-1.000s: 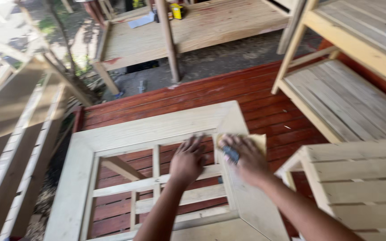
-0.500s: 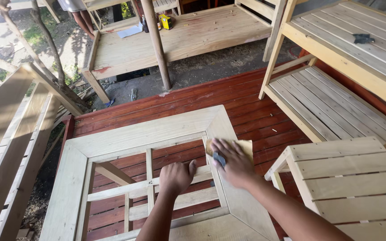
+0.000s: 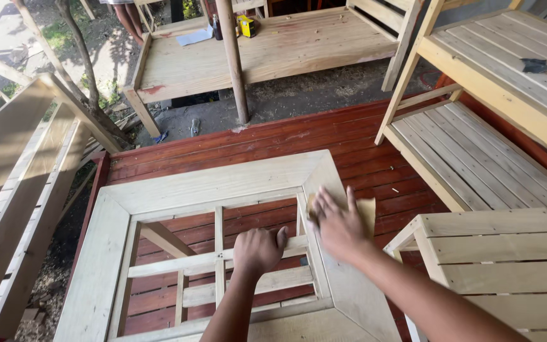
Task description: The person sands a wooden window-frame panel resting on a red slatted deck, rubbing sandpaper along the frame rails and inner bars by hand. They reposition the panel and continue sanding its edges and surfaces throughout the clip.
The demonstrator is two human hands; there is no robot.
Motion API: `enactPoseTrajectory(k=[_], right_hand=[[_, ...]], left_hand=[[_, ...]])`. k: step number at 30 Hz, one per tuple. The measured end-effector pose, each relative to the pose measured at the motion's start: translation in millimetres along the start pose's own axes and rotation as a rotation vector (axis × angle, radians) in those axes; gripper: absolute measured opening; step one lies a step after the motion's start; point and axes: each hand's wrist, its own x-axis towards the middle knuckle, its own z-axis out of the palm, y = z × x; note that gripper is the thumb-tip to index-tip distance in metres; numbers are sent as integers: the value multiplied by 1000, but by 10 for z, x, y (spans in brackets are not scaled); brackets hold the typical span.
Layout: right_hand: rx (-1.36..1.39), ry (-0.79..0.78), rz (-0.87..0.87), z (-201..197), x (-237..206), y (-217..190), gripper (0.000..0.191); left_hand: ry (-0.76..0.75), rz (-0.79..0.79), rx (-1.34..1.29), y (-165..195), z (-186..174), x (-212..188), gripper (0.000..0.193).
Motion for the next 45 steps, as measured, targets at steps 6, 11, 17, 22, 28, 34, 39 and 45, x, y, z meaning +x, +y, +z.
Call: enactPoseTrajectory(k=[6, 11, 17, 22, 28, 34, 39, 45], right_hand=[[45, 136, -70, 147, -345, -57, 63], [84, -86, -32, 211, -466, -20, 59], [151, 244, -87, 431, -70, 82, 60], [341, 601, -138, 779, -113, 50, 57], [1799, 160, -32, 1060, -393, -16, 38], [2275, 173, -52, 1047, -175, 170, 31], [1044, 969, -68, 931, -10, 382, 49], [1261, 305, 377, 1224, -170, 251, 65]], left_hand=[[-109, -38, 103, -15, 33, -36, 68], [-60, -63, 101, 20, 26, -13, 68], [-93, -45, 63, 54, 15, -8, 59], [-181, -92, 51, 8, -26, -4, 54], [39, 257, -556, 2, -32, 15, 100], [-393, 64, -1464, 192, 25, -4, 69], [348, -174, -913, 270, 60, 487, 43], [104, 205, 48, 543, 360, 1035, 64]])
